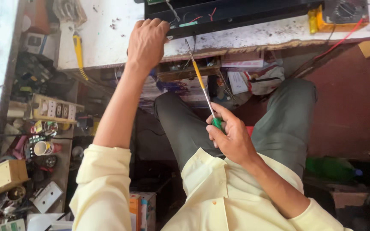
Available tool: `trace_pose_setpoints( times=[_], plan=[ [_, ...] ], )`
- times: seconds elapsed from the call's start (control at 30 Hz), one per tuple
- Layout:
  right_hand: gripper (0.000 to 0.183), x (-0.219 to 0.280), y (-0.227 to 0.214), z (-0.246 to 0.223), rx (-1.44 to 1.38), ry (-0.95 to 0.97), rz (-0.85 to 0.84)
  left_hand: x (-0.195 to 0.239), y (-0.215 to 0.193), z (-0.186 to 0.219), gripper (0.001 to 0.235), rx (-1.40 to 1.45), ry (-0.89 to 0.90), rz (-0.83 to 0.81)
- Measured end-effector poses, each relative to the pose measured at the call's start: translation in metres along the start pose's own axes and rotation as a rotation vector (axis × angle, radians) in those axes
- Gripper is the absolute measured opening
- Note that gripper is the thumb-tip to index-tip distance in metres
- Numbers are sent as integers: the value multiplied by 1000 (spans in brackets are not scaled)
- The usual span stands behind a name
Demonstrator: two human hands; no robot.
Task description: The person repairs an electronic device by connecting wires to a circuit board, testing connections with a multimeter, and using a screwdriver to adjust components. The person also removes a small circuit board from the device casing.
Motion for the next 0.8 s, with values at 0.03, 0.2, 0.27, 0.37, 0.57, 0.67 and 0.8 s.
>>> trace_pose_setpoints(
  times=[0.03, 0.2, 0.27, 0.37, 0.57, 0.67, 0.8],
  plan=[
    [59, -1, -1, -3, 2, -9, 8, -4, 7, -6, 18, 63, -5, -51],
    [59, -1, 3, -6, -23, 2, 20, -16, 26, -24, 17, 111, -27, -71],
    [59, -1, 7, -3, 17, 75, 36, -22, 27, -29, 17, 123, -28, -83],
    [59, -4, 17, -7, -24, 44, 19, -32, 19, -34, 17, 136, 5, -56],
    [56, -20, 31, -13, -105, 29, 35, -39, 12, -33, 21, 161, 7, -56],
    [56, -27, 35, -16, -130, 15, 27, -39, 13, -31, 23, 147, -49, -161],
    [56, -32, 38, -19, -157, 13, 20, -36, 11, -25, 31, 131, -75, -175]
  ],
)
Point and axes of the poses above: each hand's wrist, its own x-axis away from the middle knuckle, its own y-axis out of the palm, z = x × y, the point moved 3 cm from there along -x, towards the middle knuckle, and after that the axes turned 3 degrees about -y, right-handed, at the moved point
